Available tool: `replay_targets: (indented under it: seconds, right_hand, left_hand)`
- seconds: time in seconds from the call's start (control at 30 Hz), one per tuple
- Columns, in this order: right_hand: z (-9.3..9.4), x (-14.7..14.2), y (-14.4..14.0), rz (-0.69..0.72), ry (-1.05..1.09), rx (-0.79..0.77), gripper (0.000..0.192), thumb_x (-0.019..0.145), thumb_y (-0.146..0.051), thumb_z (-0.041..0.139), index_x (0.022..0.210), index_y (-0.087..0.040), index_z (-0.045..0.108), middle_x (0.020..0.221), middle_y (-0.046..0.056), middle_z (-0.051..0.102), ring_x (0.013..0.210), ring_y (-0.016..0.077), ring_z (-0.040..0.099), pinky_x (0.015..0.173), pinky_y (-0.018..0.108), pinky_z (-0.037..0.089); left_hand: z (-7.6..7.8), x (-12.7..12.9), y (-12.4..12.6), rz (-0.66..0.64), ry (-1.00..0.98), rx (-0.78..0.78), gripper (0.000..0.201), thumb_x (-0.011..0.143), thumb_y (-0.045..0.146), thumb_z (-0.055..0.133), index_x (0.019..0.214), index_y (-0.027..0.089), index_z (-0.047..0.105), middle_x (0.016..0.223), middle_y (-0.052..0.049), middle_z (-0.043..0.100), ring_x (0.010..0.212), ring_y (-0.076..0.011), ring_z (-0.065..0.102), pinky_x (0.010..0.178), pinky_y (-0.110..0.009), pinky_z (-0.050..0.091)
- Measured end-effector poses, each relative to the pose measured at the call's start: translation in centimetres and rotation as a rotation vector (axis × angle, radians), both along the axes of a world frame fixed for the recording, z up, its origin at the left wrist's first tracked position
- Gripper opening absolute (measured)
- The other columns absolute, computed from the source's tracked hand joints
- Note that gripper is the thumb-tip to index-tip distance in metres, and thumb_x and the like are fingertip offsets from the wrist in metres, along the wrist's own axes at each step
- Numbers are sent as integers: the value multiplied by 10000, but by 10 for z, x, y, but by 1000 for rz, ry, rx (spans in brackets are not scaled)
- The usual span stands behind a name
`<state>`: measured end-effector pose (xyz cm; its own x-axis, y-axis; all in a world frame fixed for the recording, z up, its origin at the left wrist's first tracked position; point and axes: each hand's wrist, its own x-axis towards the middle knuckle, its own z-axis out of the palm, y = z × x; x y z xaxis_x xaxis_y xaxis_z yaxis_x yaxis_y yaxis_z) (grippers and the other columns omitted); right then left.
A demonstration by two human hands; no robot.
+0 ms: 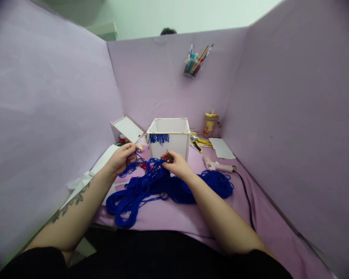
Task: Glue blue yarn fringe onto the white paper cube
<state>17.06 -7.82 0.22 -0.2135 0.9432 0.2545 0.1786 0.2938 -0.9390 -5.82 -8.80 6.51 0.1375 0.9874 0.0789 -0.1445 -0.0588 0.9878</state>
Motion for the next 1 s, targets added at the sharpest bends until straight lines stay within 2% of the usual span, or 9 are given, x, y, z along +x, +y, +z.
replay_targets:
  seconds: [0.17, 0.27, 0.4, 0.53, 0.67, 0.73, 0.83, 0.93, 1.0]
  right_hand:
    - [7, 1, -7, -2, 22, 24, 265, 587, -275, 633, 830, -170, 636, 716, -6, 602, 561, 96, 456, 536, 239, 381]
    - [8, 1, -8, -1, 23, 30, 263, 584, -285, 627, 821, -171, 629, 709, -7, 590, 564, 99, 450, 543, 245, 370]
    - [5, 8, -5, -18, 28, 35, 236, 582, -268, 610, 801, -182, 624, 699, -12, 569, 598, 115, 470, 580, 256, 380]
    - [0, 15, 1, -18, 59, 11, 212, 568, -242, 595, 772, -188, 614, 660, -23, 541, 616, 127, 480, 588, 257, 379]
    - [-4, 21, 5, -8, 100, 11, 205, 550, -223, 581, 750, -185, 606, 645, -27, 531, 614, 126, 473, 583, 253, 365]
    - [-5, 23, 6, -13, 115, 3, 206, 536, -215, 572, 737, -182, 600, 643, -28, 527, 613, 124, 467, 581, 251, 357]
    - [-3, 26, 6, -31, 141, -17, 196, 513, -214, 559, 706, -183, 579, 614, -34, 505, 593, 119, 442, 564, 247, 337]
    - [2, 28, 3, -48, 164, -34, 198, 495, -223, 556, 690, -190, 558, 593, -41, 485, 578, 116, 421, 548, 244, 314]
    - [4, 29, 1, -49, 169, -40, 206, 488, -225, 557, 691, -191, 551, 586, -44, 475, 573, 115, 413, 543, 243, 304]
  left_hand:
    - [-13, 16, -5, -70, 711, 304, 405, 677, 408, 754, 990, 163, 679, 601, 37, 498, 537, -100, 428, 508, -214, 292]
    - [-17, 23, -7, -89, 952, 429, 306, 712, 398, 703, 916, 171, 715, 635, 5, 564, 585, -126, 473, 550, -236, 298]
    - [-16, 18, -5, -44, 1096, 430, 194, 785, 298, 559, 774, 173, 706, 636, -18, 603, 596, -144, 501, 574, -257, 303]
    - [-13, 5, 0, 36, 1114, 447, 158, 763, 268, 557, 750, 186, 691, 634, -15, 593, 625, -163, 511, 599, -267, 321]
    - [-12, -6, 5, 181, 1057, 460, 111, 749, 250, 568, 728, 189, 659, 669, -24, 609, 653, -178, 531, 622, -271, 348]
    - [-12, -10, 6, 257, 1091, 452, 122, 772, 252, 544, 754, 191, 648, 715, -31, 638, 682, -188, 558, 639, -272, 360]
    - [-11, -16, 6, 324, 1299, 448, 186, 821, 270, 497, 885, 199, 656, 806, -59, 685, 755, -226, 607, 646, -285, 361]
    - [-10, -21, 5, 313, 1537, 475, 249, 850, 284, 476, 1004, 207, 655, 898, -98, 708, 825, -266, 638, 646, -299, 356]
    - [-10, -26, 5, 296, 1607, 481, 268, 862, 281, 465, 1040, 209, 652, 941, -112, 711, 851, -273, 647, 652, -299, 362]
